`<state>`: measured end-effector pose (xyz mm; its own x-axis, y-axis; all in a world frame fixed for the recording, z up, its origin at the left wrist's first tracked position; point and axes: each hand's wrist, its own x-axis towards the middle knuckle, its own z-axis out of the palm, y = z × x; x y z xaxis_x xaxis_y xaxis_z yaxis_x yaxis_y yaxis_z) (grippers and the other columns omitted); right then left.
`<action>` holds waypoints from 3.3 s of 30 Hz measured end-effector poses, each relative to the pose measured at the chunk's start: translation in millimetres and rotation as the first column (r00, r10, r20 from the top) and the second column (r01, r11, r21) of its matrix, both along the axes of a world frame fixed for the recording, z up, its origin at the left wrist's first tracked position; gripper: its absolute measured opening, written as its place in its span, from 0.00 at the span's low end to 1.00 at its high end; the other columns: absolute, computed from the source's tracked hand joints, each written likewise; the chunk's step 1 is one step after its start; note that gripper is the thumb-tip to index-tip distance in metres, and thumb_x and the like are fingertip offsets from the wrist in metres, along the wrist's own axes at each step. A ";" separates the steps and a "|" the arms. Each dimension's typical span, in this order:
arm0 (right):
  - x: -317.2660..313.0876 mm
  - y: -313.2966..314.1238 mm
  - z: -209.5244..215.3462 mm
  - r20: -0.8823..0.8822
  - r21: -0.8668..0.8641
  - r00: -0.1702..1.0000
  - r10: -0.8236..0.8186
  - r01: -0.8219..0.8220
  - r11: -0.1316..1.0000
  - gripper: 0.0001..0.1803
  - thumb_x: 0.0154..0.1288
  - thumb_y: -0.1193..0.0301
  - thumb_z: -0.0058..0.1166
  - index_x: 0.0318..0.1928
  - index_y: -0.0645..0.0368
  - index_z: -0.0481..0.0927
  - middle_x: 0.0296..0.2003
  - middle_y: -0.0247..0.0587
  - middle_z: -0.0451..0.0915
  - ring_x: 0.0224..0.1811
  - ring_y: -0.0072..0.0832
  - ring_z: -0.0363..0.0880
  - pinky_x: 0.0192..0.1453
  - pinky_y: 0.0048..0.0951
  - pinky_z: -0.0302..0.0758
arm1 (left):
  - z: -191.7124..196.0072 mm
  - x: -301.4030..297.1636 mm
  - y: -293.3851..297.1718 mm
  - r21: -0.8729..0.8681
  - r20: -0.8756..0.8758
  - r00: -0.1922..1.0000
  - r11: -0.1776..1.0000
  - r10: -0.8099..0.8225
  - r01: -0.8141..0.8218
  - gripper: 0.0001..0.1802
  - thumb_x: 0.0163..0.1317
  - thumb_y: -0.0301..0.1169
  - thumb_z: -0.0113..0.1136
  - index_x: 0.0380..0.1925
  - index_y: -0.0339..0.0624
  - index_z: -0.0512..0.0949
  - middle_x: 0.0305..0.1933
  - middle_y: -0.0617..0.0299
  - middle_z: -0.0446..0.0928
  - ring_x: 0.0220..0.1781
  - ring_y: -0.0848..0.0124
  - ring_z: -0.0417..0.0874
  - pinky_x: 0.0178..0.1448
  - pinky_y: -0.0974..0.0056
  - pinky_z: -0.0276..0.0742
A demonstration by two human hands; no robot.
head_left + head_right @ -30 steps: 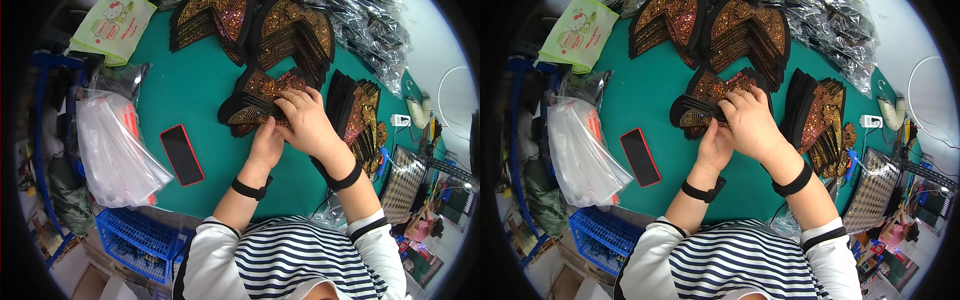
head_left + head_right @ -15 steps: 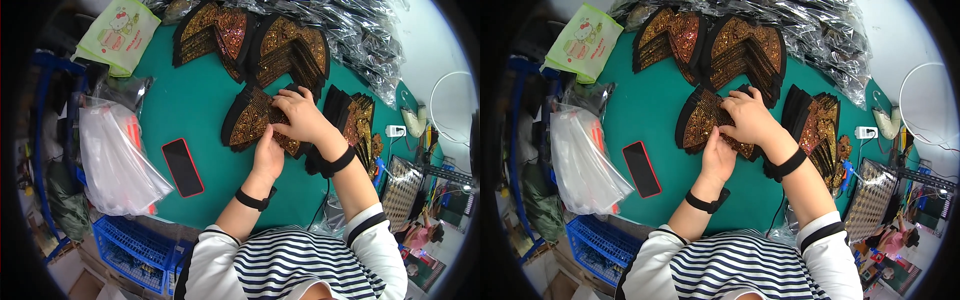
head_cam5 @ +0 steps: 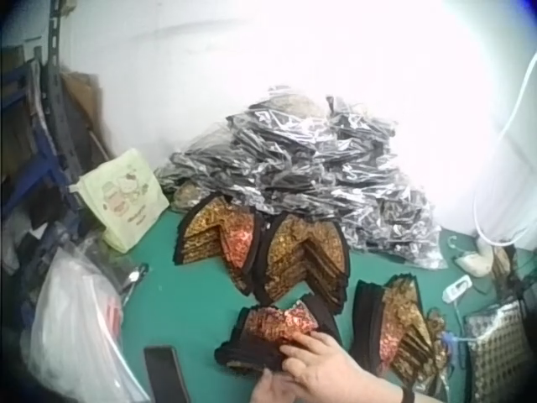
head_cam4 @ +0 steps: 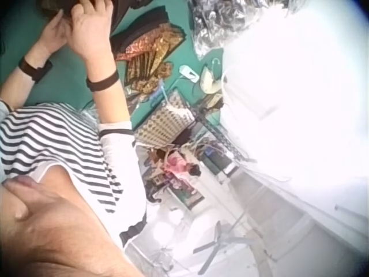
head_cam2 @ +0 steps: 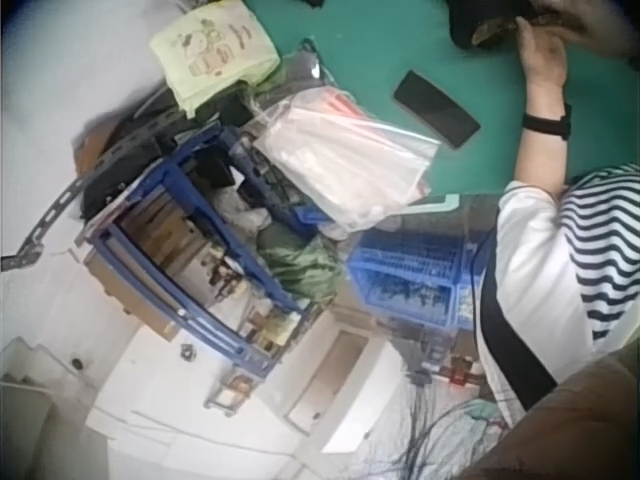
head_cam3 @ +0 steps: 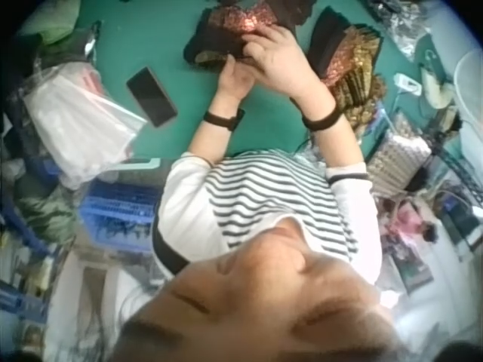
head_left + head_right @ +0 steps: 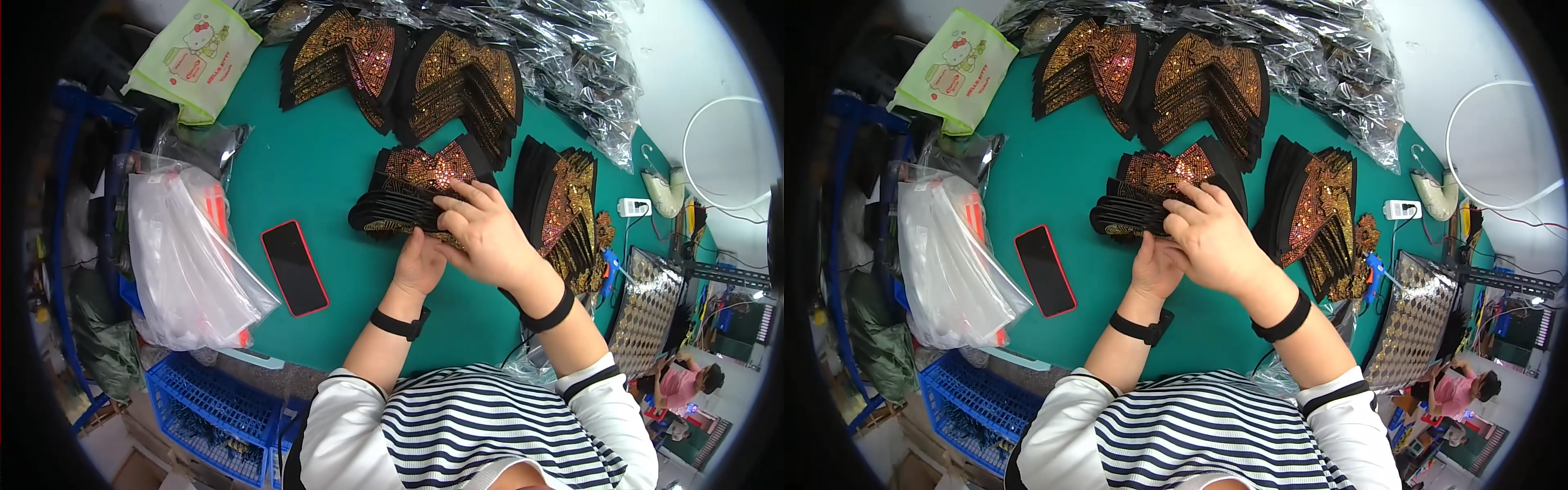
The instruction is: Packing decorative shoe uppers into plastic bags for storage or transport in a workshop setting.
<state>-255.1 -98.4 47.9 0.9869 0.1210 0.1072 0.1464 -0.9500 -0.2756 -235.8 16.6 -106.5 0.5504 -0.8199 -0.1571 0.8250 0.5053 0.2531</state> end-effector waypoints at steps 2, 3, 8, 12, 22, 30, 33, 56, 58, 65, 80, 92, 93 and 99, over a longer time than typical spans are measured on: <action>-6.9 6.8 2.7 0.013 -0.029 1.000 -0.015 0.015 0.999 0.14 0.45 0.67 0.62 0.32 0.59 0.76 0.47 0.43 0.78 0.57 0.43 0.70 0.62 0.46 0.61 | -10.2 -6.0 2.6 -0.024 0.012 1.000 1.000 -0.003 0.004 0.42 0.59 0.60 0.49 0.62 0.39 0.60 0.62 0.56 0.65 0.64 0.64 0.66 0.66 0.58 0.61; -10.1 8.8 2.8 0.023 -0.053 0.999 -0.037 0.038 0.998 0.14 0.46 0.66 0.63 0.33 0.58 0.76 0.47 0.41 0.78 0.56 0.41 0.70 0.62 0.46 0.61 | -12.9 -8.9 3.4 -0.042 0.022 1.000 0.999 -0.014 0.014 0.42 0.59 0.60 0.49 0.63 0.38 0.58 0.63 0.56 0.64 0.64 0.64 0.65 0.67 0.58 0.60; -30.0 22.7 11.0 0.032 -0.038 0.999 -0.036 0.038 0.999 0.15 0.45 0.66 0.64 0.34 0.56 0.77 0.46 0.39 0.78 0.53 0.38 0.71 0.59 0.45 0.61 | 5.8 -24.1 18.2 -0.163 -0.042 0.999 0.987 -0.015 0.008 0.35 0.60 0.49 0.56 0.62 0.42 0.61 0.66 0.62 0.62 0.67 0.67 0.61 0.70 0.59 0.54; -54.0 37.1 22.4 0.008 0.028 0.999 -0.033 0.033 0.999 0.16 0.44 0.67 0.65 0.36 0.55 0.77 0.47 0.37 0.77 0.50 0.36 0.71 0.56 0.42 0.63 | 27.1 -34.8 41.5 -0.092 0.057 0.998 0.996 -0.006 0.011 0.37 0.58 0.44 0.61 0.63 0.41 0.59 0.68 0.58 0.58 0.69 0.65 0.59 0.71 0.58 0.53; -116.9 50.4 70.9 -0.008 0.614 0.997 -0.080 0.068 0.787 0.22 0.47 0.72 0.64 0.46 0.61 0.78 0.53 0.51 0.74 0.48 0.41 0.76 0.52 0.34 0.71 | 79.3 -40.3 77.4 0.041 0.350 0.923 0.987 -0.160 0.155 0.33 0.54 0.45 0.65 0.55 0.39 0.67 0.54 0.57 0.72 0.62 0.61 0.68 0.67 0.55 0.60; -202.9 54.8 74.8 -0.136 0.985 0.928 -0.346 0.163 0.051 0.35 0.57 0.62 0.61 0.60 0.67 0.64 0.57 0.48 0.69 0.59 0.34 0.69 0.62 0.35 0.65 | 124.9 -57.0 55.3 -0.074 0.439 0.854 0.937 -0.277 0.342 0.36 0.56 0.56 0.56 0.55 0.39 0.66 0.55 0.50 0.71 0.63 0.56 0.67 0.69 0.54 0.56; -228.0 64.0 76.1 -0.126 0.992 0.913 -0.388 0.125 -0.028 0.37 0.56 0.59 0.62 0.61 0.66 0.63 0.57 0.49 0.69 0.60 0.34 0.68 0.62 0.35 0.64 | 137.5 -66.2 51.9 -0.089 0.418 0.841 0.905 -0.345 0.415 0.37 0.58 0.57 0.53 0.56 0.39 0.65 0.57 0.49 0.70 0.65 0.55 0.65 0.70 0.53 0.56; -258.0 93.6 56.8 0.428 0.720 0.639 -0.639 0.187 0.668 0.17 0.63 0.83 0.45 0.54 0.66 0.70 0.46 0.55 0.78 0.48 0.44 0.79 0.51 0.34 0.75 | 159.7 -95.1 56.6 0.018 0.153 0.818 0.829 -0.555 0.559 0.30 0.66 0.53 0.43 0.56 0.40 0.68 0.55 0.54 0.73 0.58 0.61 0.73 0.63 0.55 0.68; -256.5 96.4 58.5 0.420 0.764 0.606 -0.675 0.166 0.624 0.18 0.63 0.82 0.46 0.54 0.66 0.69 0.47 0.56 0.77 0.48 0.44 0.79 0.51 0.33 0.75 | 160.2 -94.0 54.2 -0.046 0.080 0.817 0.816 -0.572 0.576 0.28 0.67 0.51 0.43 0.55 0.41 0.70 0.54 0.55 0.74 0.56 0.62 0.75 0.61 0.56 0.70; -251.5 89.1 59.9 0.513 0.657 0.633 -0.580 0.145 0.740 0.18 0.61 0.82 0.49 0.52 0.65 0.71 0.49 0.58 0.76 0.43 0.40 0.81 0.47 0.31 0.76 | 164.7 -91.5 49.3 0.033 0.090 0.809 0.813 -0.581 0.581 0.27 0.65 0.51 0.48 0.56 0.43 0.67 0.53 0.60 0.75 0.55 0.66 0.75 0.59 0.58 0.69; -254.7 91.0 69.2 0.321 0.720 0.674 -0.665 0.282 0.634 0.25 0.50 0.69 0.66 0.47 0.68 0.75 0.41 0.49 0.79 0.42 0.37 0.80 0.48 0.27 0.73 | 166.9 -88.9 49.6 0.033 0.080 0.797 0.801 -0.598 0.598 0.28 0.66 0.50 0.46 0.58 0.44 0.65 0.57 0.60 0.72 0.58 0.66 0.73 0.63 0.56 0.65; -251.3 86.9 60.6 0.452 0.464 0.690 -0.565 0.359 0.810 0.17 0.54 0.82 0.52 0.47 0.71 0.76 0.43 0.56 0.78 0.41 0.40 0.82 0.44 0.28 0.76 | 167.1 -91.0 50.0 0.055 0.096 0.804 0.810 -0.587 0.584 0.28 0.66 0.50 0.47 0.57 0.42 0.66 0.55 0.60 0.73 0.57 0.68 0.73 0.61 0.61 0.68; -251.3 88.1 62.2 0.451 0.464 0.691 -0.566 0.360 0.809 0.17 0.54 0.82 0.52 0.47 0.71 0.76 0.43 0.56 0.78 0.41 0.40 0.82 0.44 0.28 0.76 | 168.0 -91.2 49.7 0.068 0.095 0.805 0.810 -0.586 0.582 0.28 0.66 0.50 0.46 0.58 0.42 0.65 0.55 0.60 0.73 0.57 0.68 0.73 0.61 0.60 0.67; -243.5 91.9 69.0 0.396 0.586 0.672 -0.626 0.339 0.736 0.26 0.46 0.73 0.66 0.47 0.69 0.76 0.42 0.54 0.78 0.39 0.37 0.81 0.42 0.26 0.76 | 168.2 -88.9 48.8 0.072 0.083 0.803 0.807 -0.590 0.586 0.28 0.66 0.50 0.46 0.58 0.42 0.65 0.55 0.59 0.73 0.58 0.66 0.73 0.62 0.59 0.67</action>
<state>-498.6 -6.5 117.0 0.6342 -0.5562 0.5370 -0.0427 -0.7187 -0.6940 -324.6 65.3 61.7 -0.0211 -0.9853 -0.1694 0.9309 -0.0812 0.3561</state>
